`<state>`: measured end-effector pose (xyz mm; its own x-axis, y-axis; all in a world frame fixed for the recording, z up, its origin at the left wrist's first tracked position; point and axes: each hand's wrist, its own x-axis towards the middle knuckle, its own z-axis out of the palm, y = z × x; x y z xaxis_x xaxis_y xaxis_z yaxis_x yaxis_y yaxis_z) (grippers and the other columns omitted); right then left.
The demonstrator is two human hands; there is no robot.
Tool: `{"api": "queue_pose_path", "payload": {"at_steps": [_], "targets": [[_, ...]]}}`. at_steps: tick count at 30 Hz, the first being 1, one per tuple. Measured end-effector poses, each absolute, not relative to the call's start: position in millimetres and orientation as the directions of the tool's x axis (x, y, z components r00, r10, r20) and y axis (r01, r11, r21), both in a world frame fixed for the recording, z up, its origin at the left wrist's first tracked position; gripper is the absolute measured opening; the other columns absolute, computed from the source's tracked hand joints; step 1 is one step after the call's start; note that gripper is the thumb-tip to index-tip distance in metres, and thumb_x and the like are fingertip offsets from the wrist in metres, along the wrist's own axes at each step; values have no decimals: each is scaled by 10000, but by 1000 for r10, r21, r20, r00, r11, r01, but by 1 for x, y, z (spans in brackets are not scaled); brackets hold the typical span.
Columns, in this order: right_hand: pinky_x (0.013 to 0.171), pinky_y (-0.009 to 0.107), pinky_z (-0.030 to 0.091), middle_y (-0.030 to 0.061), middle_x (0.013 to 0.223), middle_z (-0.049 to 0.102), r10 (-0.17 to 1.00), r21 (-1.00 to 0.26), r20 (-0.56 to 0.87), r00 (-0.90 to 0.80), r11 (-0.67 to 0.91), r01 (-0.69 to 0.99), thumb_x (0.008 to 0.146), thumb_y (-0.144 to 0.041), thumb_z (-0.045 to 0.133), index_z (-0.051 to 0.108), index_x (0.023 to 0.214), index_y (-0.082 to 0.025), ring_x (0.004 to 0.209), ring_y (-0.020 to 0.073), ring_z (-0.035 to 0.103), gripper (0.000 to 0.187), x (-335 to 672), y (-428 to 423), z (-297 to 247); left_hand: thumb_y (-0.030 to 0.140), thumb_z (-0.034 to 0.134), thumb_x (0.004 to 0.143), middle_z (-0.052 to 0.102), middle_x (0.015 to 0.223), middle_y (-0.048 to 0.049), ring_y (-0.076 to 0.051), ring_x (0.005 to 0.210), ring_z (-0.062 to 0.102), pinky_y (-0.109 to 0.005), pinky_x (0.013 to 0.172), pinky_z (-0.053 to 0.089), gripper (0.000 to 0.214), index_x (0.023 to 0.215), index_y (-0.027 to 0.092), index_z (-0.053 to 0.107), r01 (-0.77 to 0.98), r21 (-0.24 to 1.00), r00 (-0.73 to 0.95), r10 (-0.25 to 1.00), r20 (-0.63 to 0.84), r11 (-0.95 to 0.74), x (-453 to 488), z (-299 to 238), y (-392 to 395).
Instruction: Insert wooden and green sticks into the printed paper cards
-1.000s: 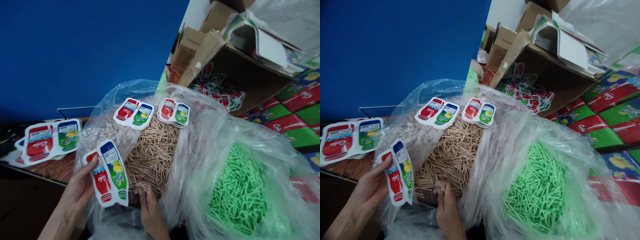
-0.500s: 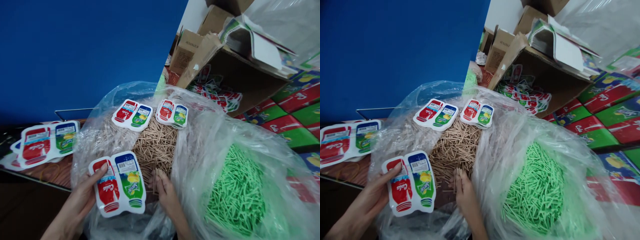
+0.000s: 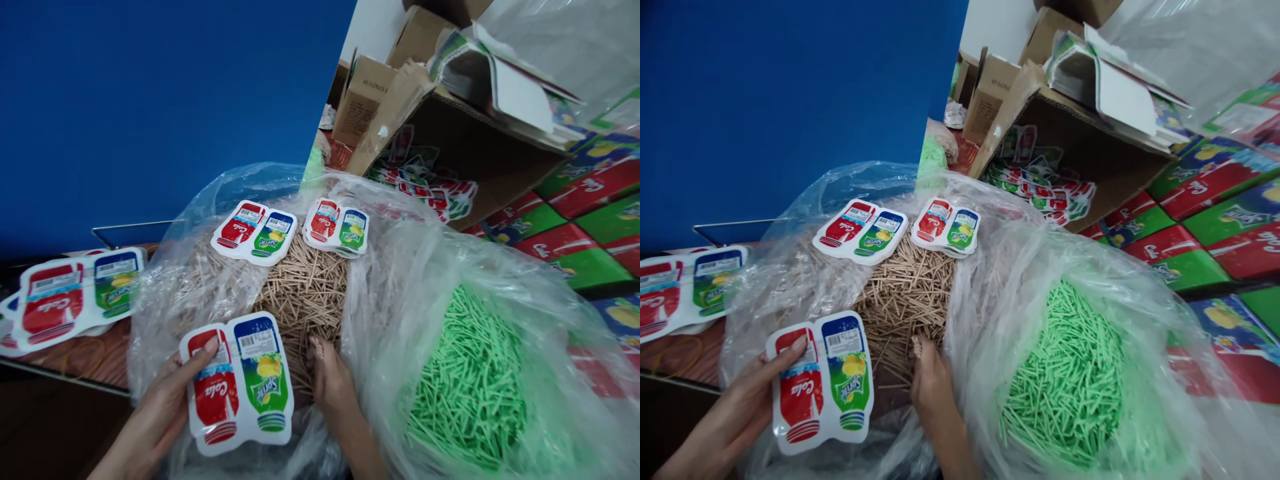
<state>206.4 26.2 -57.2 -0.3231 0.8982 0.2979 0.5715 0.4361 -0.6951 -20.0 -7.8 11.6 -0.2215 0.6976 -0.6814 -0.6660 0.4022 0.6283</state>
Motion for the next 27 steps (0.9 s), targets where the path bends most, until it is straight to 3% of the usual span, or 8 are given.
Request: {"api": "queue_pose_path", "payload": {"at_steps": [3, 6, 14, 19, 27], "targets": [[634, 277, 553, 55, 801, 656, 939, -798, 220, -265, 330, 504, 994, -241, 295, 517, 1154, -186, 688, 169, 645, 279, 206, 21, -50, 91, 759, 668, 783, 716, -91, -326, 688, 746, -399, 610, 634, 186, 835, 150, 702, -646, 644, -234, 696, -679, 411, -17, 14, -7], [636, 251, 526, 31, 790, 632, 938, -844, 216, -272, 320, 430, 1002, -251, 290, 501, 1140, -204, 679, 148, 617, 257, 206, 13, -46, 119, 767, 663, 778, 685, -92, -334, 657, 744, -413, 581, 631, 151, 789, 155, 692, -626, 650, -240, 686, -687, 431, -14, 17, -7], [603, 257, 493, 29, 797, 602, 935, -894, 242, -260, 319, 315, 1007, -273, 294, 488, 1153, -208, 697, 150, 593, 251, 209, 3, -54, 220, 868, 507, 750, 575, -31, -294, 545, 727, -313, 455, 592, 297, 727, 171, 674, -516, 698, -233, 703, -672, 496, -5, 15, -6], [604, 256, 492, 18, 800, 596, 940, -904, 251, -229, 313, 291, 1002, -260, 309, 482, 1163, -231, 691, 148, 586, 238, 210, 0, -53, 307, 862, 514, 741, 560, -22, -272, 499, 712, -305, 460, 580, 334, 743, 175, 659, -456, 722, -244, 708, -663, 520, -2, 14, -5], [621, 265, 494, 17, 810, 583, 956, -924, 203, -211, 258, 282, 1004, -250, 305, 459, 1194, -235, 706, 149, 581, 245, 212, -6, -57, 301, 857, 511, 723, 528, -11, -274, 476, 701, -306, 434, 564, 306, 699, 195, 641, -432, 720, -225, 708, -669, 543, 2, 16, -3]]}}
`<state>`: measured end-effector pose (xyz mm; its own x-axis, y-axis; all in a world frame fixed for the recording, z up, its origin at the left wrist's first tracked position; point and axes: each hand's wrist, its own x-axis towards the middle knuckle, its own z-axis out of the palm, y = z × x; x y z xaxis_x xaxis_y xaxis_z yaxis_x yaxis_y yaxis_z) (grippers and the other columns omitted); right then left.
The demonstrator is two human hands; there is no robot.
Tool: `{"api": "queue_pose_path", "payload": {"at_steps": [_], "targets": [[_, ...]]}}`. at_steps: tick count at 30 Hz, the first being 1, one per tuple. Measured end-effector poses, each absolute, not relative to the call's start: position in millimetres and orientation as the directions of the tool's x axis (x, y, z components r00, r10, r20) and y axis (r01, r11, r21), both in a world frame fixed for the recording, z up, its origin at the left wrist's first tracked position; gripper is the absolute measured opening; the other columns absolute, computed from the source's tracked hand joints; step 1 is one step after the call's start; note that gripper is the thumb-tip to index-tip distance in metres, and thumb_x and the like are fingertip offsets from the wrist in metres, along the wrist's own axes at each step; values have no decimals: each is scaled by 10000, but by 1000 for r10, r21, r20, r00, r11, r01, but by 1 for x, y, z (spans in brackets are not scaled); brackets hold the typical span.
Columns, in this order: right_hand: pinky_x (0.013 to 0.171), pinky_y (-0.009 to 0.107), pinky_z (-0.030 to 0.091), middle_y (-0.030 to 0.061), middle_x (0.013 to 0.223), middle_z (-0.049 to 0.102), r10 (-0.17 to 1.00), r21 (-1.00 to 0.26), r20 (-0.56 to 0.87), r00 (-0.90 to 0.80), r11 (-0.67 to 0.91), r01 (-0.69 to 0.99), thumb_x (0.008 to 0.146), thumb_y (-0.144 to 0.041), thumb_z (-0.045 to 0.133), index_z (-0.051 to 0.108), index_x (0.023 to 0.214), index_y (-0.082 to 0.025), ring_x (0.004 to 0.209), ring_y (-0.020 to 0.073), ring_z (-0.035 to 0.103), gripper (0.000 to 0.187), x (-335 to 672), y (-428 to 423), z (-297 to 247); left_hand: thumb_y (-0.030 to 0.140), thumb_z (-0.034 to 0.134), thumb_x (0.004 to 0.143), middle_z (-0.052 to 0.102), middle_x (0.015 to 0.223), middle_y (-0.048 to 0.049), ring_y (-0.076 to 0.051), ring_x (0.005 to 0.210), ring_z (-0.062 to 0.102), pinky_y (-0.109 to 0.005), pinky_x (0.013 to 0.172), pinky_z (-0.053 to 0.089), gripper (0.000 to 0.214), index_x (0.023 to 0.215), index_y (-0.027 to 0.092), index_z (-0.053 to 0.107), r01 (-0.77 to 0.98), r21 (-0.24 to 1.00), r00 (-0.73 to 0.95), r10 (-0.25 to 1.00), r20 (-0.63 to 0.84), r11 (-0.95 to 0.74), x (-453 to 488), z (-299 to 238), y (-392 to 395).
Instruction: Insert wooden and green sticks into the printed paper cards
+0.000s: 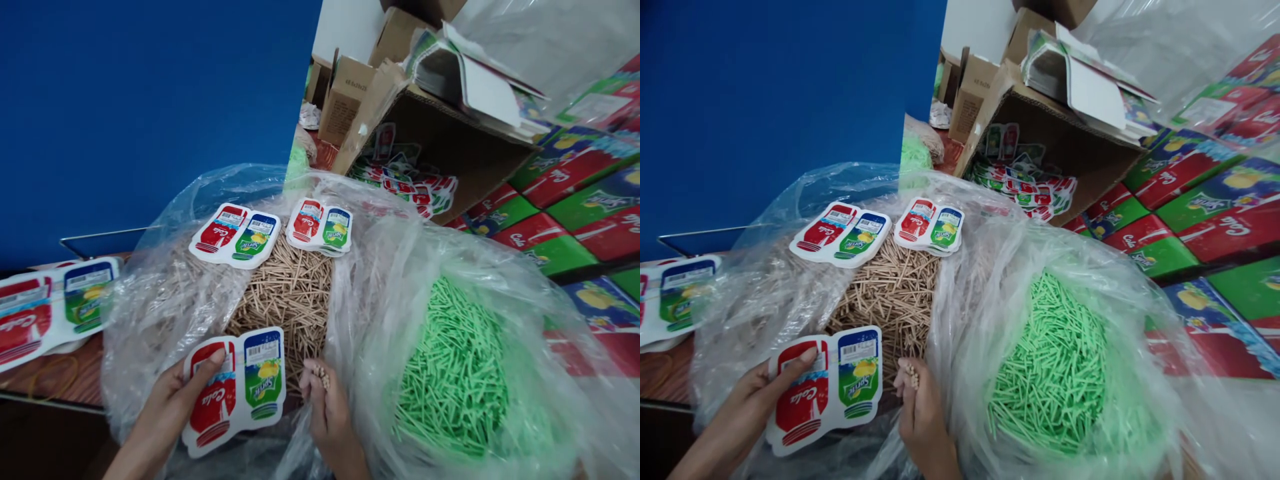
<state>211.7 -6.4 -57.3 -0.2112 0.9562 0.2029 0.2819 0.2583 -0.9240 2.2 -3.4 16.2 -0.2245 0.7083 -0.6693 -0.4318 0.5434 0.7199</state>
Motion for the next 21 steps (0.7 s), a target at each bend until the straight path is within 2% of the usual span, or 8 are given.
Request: {"api": "queue_pose_path", "payload": {"at_steps": [8, 15, 21], "targets": [[598, 253, 483, 15, 797, 585, 955, -921, 228, -188, 274, 278, 1003, -242, 310, 474, 1182, -224, 669, 141, 570, 244, 213, -8, -55, 323, 853, 527, 701, 486, 15, -234, 427, 674, -263, 398, 542, 329, 740, 201, 634, -338, 745, -222, 721, -656, 575, 9, 17, -5], [586, 259, 483, 23, 790, 613, 959, -927, 222, -175, 263, 267, 997, -251, 329, 499, 1177, -223, 646, 148, 582, 249, 215, -8, -56, 342, 836, 580, 734, 581, 19, -241, 475, 681, -267, 438, 543, 290, 798, 229, 681, -248, 837, -162, 831, -533, 488, 11, 2, -7], [633, 250, 492, 0, 792, 595, 963, -932, 224, -150, 257, 254, 1002, -259, 331, 490, 1179, -271, 664, 138, 576, 238, 214, -9, -55, 384, 787, 648, 733, 572, -16, -245, 515, 685, -262, 477, 539, 214, 699, 191, 710, -122, 844, -50, 846, -531, 523, 11, -11, -11]]}}
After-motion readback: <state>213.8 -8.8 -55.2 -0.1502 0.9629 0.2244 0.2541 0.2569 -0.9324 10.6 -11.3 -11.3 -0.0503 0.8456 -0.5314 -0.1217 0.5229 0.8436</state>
